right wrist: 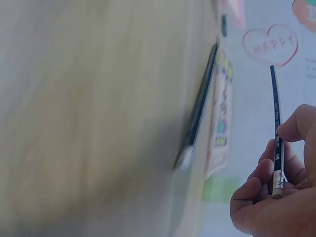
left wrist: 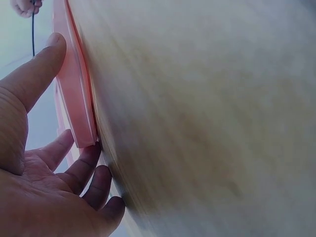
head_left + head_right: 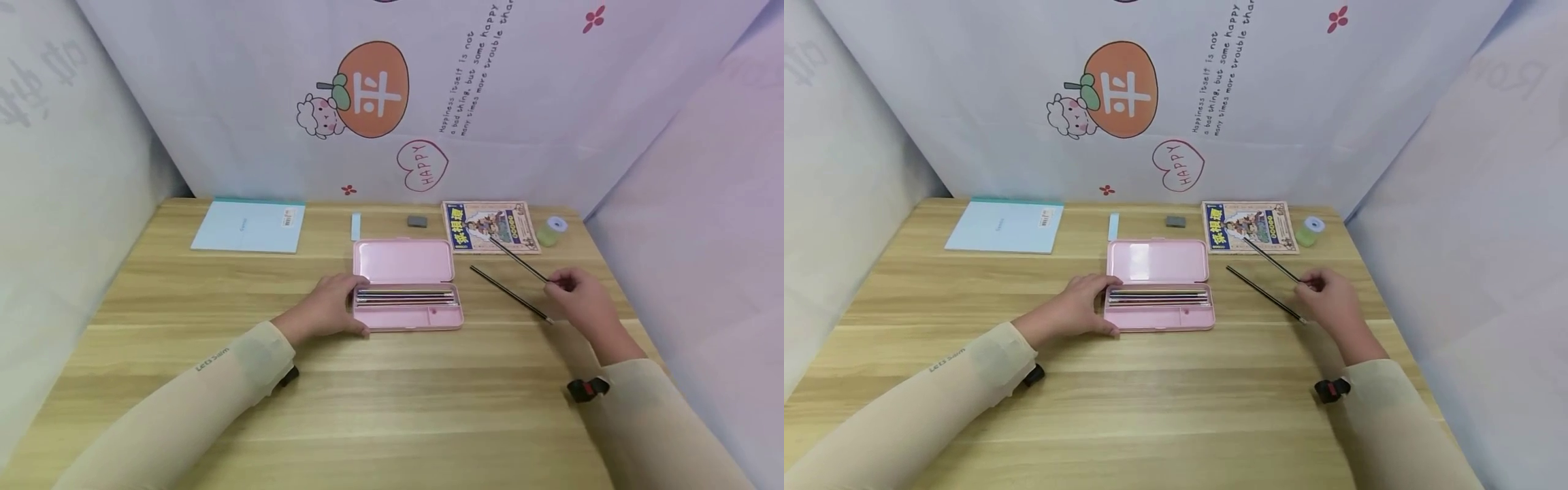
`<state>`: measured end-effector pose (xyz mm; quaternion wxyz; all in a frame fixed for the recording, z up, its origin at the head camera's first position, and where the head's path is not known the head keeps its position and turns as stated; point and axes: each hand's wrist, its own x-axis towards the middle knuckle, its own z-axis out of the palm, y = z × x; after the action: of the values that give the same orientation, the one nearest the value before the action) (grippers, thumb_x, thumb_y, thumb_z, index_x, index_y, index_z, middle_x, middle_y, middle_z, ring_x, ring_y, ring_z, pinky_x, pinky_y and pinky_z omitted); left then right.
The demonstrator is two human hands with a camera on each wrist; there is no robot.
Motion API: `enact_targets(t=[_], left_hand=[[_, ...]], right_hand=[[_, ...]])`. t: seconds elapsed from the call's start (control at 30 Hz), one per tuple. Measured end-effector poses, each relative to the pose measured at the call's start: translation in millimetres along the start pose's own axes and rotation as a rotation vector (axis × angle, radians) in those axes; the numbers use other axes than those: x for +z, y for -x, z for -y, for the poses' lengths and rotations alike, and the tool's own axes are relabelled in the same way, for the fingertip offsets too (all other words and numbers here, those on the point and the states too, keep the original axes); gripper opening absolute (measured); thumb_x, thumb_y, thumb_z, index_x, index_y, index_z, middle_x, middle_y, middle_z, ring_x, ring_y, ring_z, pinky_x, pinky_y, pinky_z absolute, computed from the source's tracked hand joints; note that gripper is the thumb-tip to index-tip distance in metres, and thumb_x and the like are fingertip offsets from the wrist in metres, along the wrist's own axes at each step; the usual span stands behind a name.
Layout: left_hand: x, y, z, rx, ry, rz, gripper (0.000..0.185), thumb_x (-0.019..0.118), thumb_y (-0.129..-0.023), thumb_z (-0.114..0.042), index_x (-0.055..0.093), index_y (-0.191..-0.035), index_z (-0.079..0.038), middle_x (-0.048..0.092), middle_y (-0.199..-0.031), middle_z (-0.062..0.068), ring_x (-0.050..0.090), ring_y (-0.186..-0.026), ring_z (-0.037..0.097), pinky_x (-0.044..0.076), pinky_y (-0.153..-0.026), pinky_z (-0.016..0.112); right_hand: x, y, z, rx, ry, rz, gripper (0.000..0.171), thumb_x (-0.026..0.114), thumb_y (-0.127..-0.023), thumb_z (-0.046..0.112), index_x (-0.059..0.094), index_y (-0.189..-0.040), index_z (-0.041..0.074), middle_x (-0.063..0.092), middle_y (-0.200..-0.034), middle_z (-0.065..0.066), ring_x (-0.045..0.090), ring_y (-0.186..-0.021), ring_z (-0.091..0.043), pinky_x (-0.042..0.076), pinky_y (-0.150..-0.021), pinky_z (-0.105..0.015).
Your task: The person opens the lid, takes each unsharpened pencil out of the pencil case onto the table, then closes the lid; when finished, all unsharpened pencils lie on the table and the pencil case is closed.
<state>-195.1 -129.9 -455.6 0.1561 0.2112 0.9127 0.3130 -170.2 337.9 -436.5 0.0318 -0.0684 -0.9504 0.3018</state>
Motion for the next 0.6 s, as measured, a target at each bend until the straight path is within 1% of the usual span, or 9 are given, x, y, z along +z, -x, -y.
enact_targets(t=[0.1,0.2,0.3,0.43,0.6], left_hand=[[0.5,0.3,0.4,0.003,-0.005,0.001,0.097,0.099,-0.068,-0.036,0.051,-0.149,-0.01,0.05,-0.152,0.011,0.038,-0.141,0.035,0.028,-0.12,0.049],[2.1,0.7,0.4,-0.005,-0.007,0.0,0.097,0.099,-0.068,-0.036,0.052,-0.149,-0.01,0.051,-0.152,0.01,0.038,-0.142,0.034,0.027,-0.121,0.048],[3.0,1.8,-0.2,-0.002,-0.004,-0.001,0.097,0.099,-0.068,-0.035,0.052,-0.148,-0.01,0.051,-0.151,0.011,0.039,-0.142,0.036,0.025,-0.122,0.049],[2.5,2.7,-1.9,0.0,0.005,0.002,0.096,0.099,-0.069,-0.033,0.051,-0.149,-0.01,0.05,-0.152,0.011,0.038,-0.142,0.037,0.027,-0.121,0.051],[0.9,2.1,-2.1,-0.011,-0.009,0.0,0.098,0.099,-0.069,-0.035,0.05,-0.15,-0.012,0.049,-0.154,0.011,0.037,-0.142,0.037,0.03,-0.119,0.052]], right_hand=[[0,0,-11,0.007,0.025,0.007,0.029,0.063,-0.099,0.024,0.067,-0.115,0.001,0.068,-0.11,-0.018,0.058,-0.097,-0.026,0.048,-0.073,-0.028],[3,-1,-17,0.004,0.042,0.013,0.026,0.065,-0.096,0.024,0.068,-0.111,0.002,0.069,-0.106,-0.016,0.058,-0.093,-0.025,0.049,-0.073,-0.03],[7,-1,-19,0.005,0.051,0.034,0.025,0.067,-0.095,0.023,0.068,-0.11,0.003,0.069,-0.104,-0.015,0.059,-0.091,-0.026,0.05,-0.072,-0.032],[12,-2,-19,-0.006,0.067,0.059,0.025,0.069,-0.095,0.024,0.067,-0.109,0.004,0.068,-0.102,-0.015,0.059,-0.091,-0.027,0.05,-0.073,-0.033],[18,-5,-18,-0.062,0.073,0.053,0.022,0.069,-0.094,0.021,0.069,-0.105,0.002,0.07,-0.099,-0.014,0.061,-0.088,-0.026,0.05,-0.073,-0.033]])
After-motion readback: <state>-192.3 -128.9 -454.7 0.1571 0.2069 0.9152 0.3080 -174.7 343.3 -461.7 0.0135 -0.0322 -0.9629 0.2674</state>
